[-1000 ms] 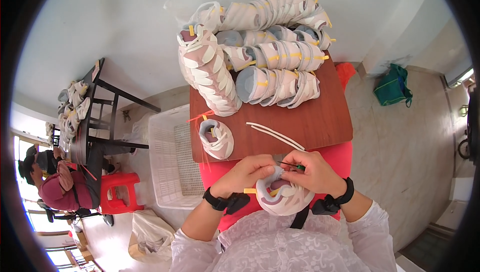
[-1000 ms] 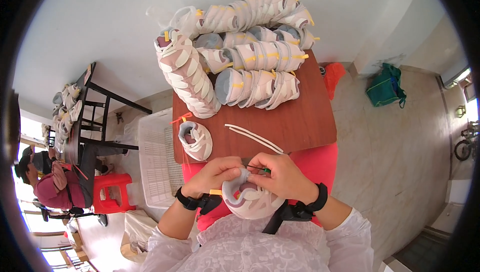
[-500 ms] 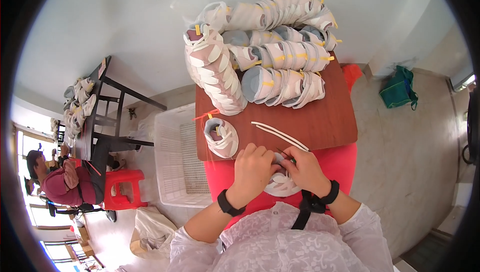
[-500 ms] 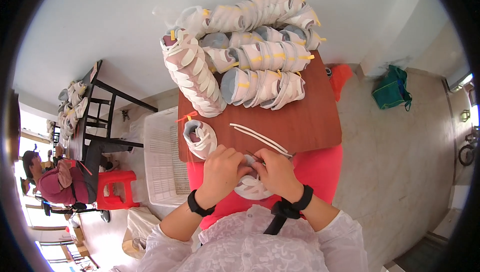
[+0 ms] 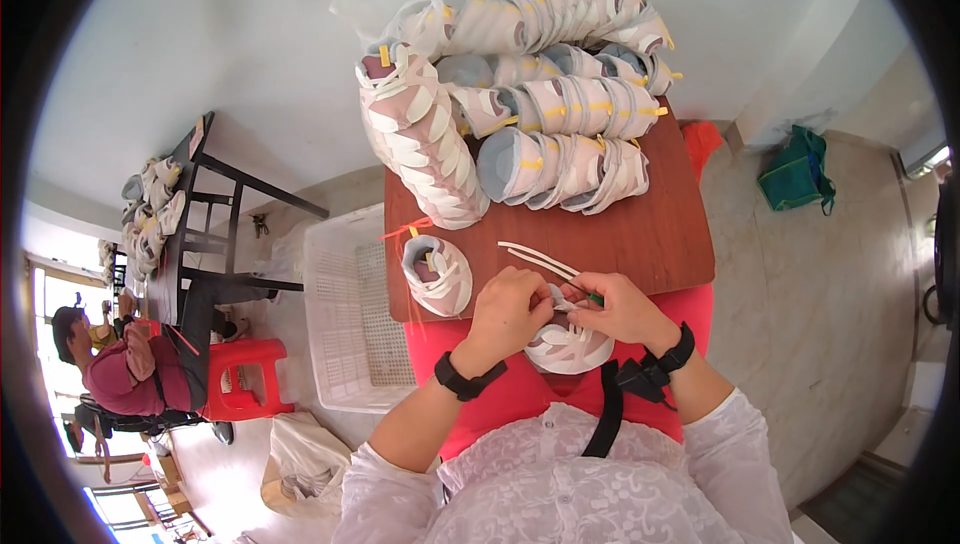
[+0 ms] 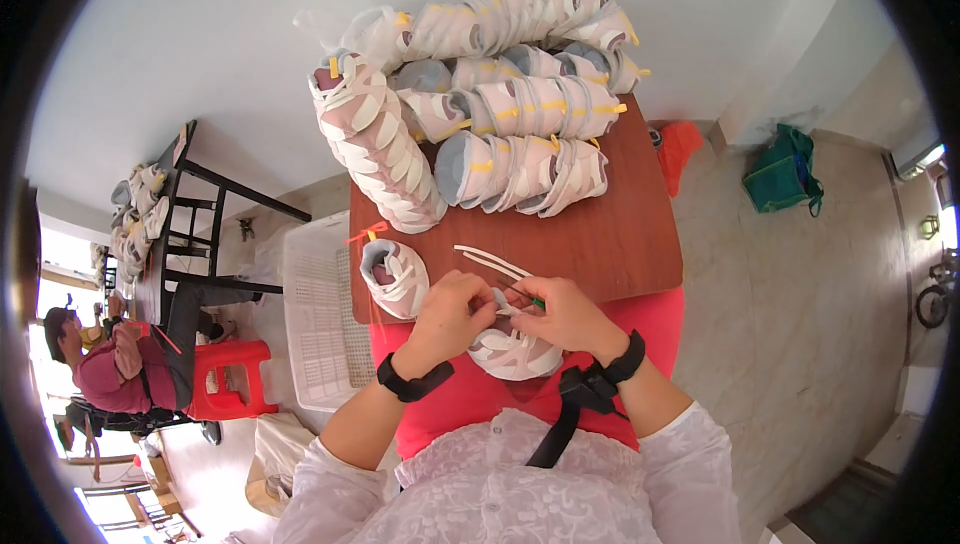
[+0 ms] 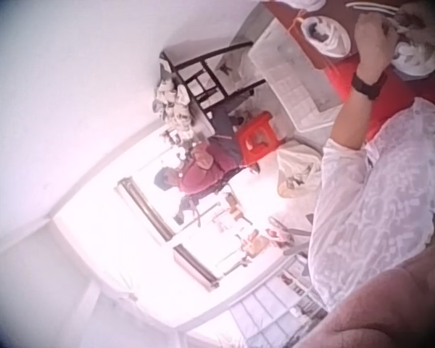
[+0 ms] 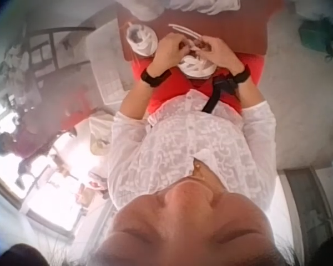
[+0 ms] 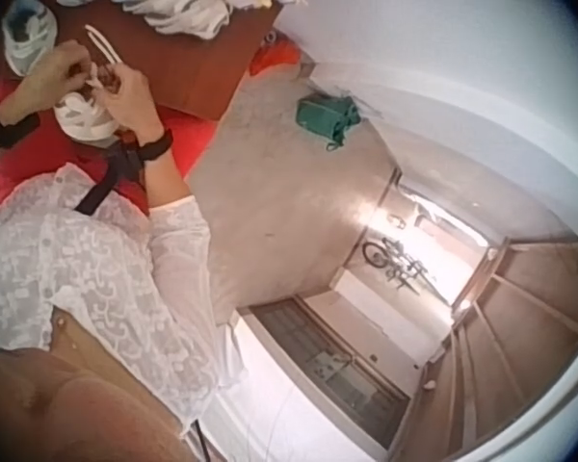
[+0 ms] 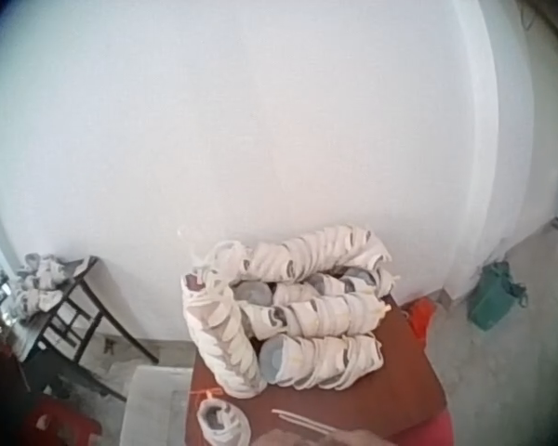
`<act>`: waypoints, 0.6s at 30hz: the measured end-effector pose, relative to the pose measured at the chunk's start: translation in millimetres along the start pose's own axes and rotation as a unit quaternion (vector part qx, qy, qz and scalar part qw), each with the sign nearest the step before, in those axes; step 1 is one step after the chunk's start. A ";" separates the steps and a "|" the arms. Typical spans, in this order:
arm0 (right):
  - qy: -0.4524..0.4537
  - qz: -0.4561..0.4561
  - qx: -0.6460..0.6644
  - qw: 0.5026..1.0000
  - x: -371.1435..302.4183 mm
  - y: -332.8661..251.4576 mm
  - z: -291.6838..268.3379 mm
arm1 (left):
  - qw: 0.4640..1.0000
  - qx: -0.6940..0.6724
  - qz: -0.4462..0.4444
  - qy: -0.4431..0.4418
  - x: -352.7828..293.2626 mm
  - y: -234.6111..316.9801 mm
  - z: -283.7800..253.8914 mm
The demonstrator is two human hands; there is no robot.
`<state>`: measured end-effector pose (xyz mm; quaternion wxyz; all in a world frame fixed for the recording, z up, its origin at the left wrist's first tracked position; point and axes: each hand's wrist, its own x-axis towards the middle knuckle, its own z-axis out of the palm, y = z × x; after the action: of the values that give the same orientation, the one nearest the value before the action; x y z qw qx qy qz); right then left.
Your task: Lacing shoes and organizing them into a bin in a workshop setting.
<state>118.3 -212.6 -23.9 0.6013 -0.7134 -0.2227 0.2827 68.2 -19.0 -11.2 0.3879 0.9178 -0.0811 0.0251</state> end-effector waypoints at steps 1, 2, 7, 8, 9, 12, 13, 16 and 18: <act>-0.007 -0.002 -0.027 1.000 -0.3 -5.7 -1.5 | 1.000 -0.001 -0.001 -0.001 1.0 0.1 -1.3; -0.005 -0.001 -0.027 1.000 1.1 -8.0 -0.9 | 1.000 0.004 -0.008 -0.005 3.0 1.0 -3.0; 0.060 -0.009 -0.074 0.995 2.9 -10.8 4.4 | 0.999 -0.020 -0.034 -0.033 6.1 4.3 -11.4; 0.060 -0.009 -0.074 0.995 3.0 -10.3 5.6 | 0.999 -0.023 -0.031 -0.036 6.1 3.1 -11.5; 0.070 -0.025 -0.099 0.992 3.3 -9.6 6.9 | 0.999 -0.026 -0.028 -0.038 6.1 2.4 -11.6; 0.084 -0.038 -0.141 0.986 3.3 -11.7 11.1 | 0.999 -0.030 -0.024 -0.039 4.3 1.3 -12.3; 0.088 -0.035 -0.157 0.983 3.2 -12.4 12.5 | 0.998 -0.030 -0.024 -0.040 4.0 1.6 -12.6; 0.101 -0.034 -0.170 0.980 1.5 -13.1 15.2 | 0.998 -0.031 -0.032 -0.049 4.2 3.1 -13.2; 0.119 -0.055 -0.175 0.976 -0.3 -9.4 18.8 | 0.998 -0.031 -0.031 -0.055 4.6 1.5 -13.4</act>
<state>105.6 -197.4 -16.9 0.5041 -0.8226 -0.2345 0.1191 72.7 -11.1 -0.3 0.4119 0.9073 -0.0742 -0.0402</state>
